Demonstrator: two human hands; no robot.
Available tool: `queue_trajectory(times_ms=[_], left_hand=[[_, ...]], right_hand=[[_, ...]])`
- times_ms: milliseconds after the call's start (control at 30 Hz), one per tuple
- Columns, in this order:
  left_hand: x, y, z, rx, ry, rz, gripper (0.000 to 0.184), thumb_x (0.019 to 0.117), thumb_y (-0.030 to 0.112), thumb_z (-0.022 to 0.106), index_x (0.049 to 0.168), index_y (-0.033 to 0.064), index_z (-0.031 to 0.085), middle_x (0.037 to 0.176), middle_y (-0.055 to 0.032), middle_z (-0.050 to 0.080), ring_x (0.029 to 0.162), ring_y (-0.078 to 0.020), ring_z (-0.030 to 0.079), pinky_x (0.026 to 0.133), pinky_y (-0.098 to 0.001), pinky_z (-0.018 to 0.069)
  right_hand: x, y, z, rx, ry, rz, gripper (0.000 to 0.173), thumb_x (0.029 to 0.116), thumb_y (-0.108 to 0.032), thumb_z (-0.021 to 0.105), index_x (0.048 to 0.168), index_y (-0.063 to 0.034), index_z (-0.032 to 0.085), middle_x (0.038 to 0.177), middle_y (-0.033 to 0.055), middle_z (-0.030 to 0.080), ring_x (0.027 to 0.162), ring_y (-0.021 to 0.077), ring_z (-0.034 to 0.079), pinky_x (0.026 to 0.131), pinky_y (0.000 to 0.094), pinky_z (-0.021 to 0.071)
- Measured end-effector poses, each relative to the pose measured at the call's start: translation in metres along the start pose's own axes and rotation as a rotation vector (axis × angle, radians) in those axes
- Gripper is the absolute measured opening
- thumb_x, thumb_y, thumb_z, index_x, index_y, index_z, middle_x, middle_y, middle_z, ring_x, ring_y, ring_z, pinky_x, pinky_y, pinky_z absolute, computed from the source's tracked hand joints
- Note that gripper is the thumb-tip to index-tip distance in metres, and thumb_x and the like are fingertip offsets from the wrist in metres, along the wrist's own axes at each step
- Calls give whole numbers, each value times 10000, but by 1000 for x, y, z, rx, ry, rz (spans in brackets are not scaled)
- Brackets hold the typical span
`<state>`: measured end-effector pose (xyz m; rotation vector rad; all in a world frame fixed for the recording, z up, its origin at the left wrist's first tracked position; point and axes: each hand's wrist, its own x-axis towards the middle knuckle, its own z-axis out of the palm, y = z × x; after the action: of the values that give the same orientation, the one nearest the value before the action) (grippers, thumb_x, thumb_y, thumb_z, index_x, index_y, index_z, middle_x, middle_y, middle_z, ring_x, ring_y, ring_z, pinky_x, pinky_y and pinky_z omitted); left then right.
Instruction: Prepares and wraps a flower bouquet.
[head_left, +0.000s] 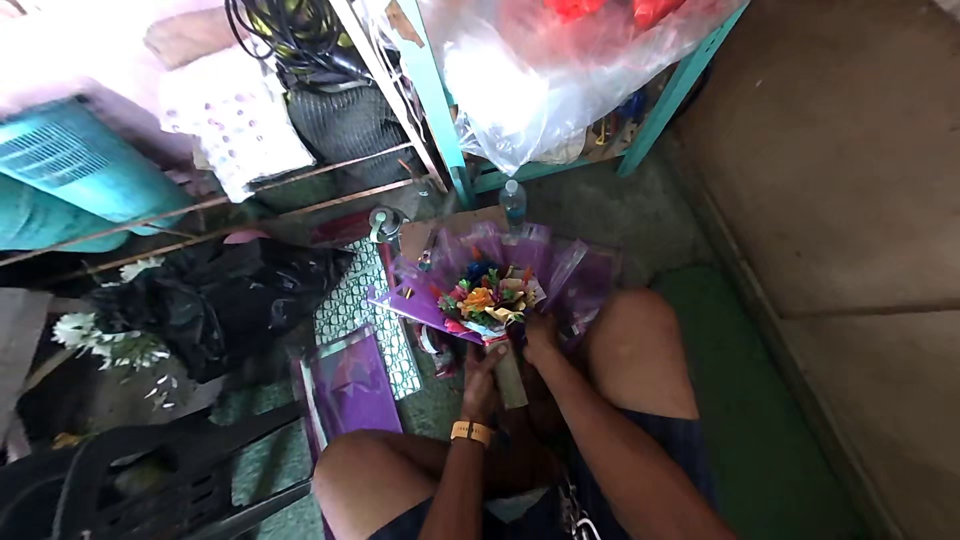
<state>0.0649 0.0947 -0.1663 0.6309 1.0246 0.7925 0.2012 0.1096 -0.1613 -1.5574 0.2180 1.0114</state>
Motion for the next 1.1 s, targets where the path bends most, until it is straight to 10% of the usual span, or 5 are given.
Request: queue_trajectory(times_ms=[300, 433, 633, 1100], left_hand=[[-1, 0, 7, 27, 94, -24, 831, 801, 56, 807, 1478, 23, 325, 1213, -229, 629, 1025, -315, 686, 847, -483, 615], [2, 2, 7, 35, 69, -33, 696, 842, 50, 752, 1451, -12, 421, 1200, -225, 661, 1028, -305, 693, 869, -474, 608], [6, 5, 10, 81, 66, -57, 627, 837, 68, 743, 1398, -12, 474, 1158, -210, 672, 992, -286, 696, 836, -462, 611], [-2, 4, 15, 190, 90, 55, 686, 835, 45, 749, 1443, -5, 435, 1204, -206, 650, 1024, -272, 688, 864, -448, 610]], right_hand=[[-3, 9, -7, 202, -96, 9, 487, 1118, -390, 323, 1445, -70, 490, 1371, 141, 578, 1240, 233, 563, 1021, 470, 497], [-31, 16, -21, 341, -39, 136, 550, 1074, -512, 394, 1415, -100, 525, 1305, 128, 615, 1151, 228, 609, 940, 462, 529], [-25, 38, -33, -15, -146, 10, 348, 1072, -258, 534, 1297, -3, 608, 1229, 167, 656, 1107, 238, 638, 962, 444, 539], [-40, 28, -27, -174, -71, -56, 301, 1061, -232, 554, 1216, 14, 629, 1138, 182, 661, 1040, 250, 639, 931, 461, 534]])
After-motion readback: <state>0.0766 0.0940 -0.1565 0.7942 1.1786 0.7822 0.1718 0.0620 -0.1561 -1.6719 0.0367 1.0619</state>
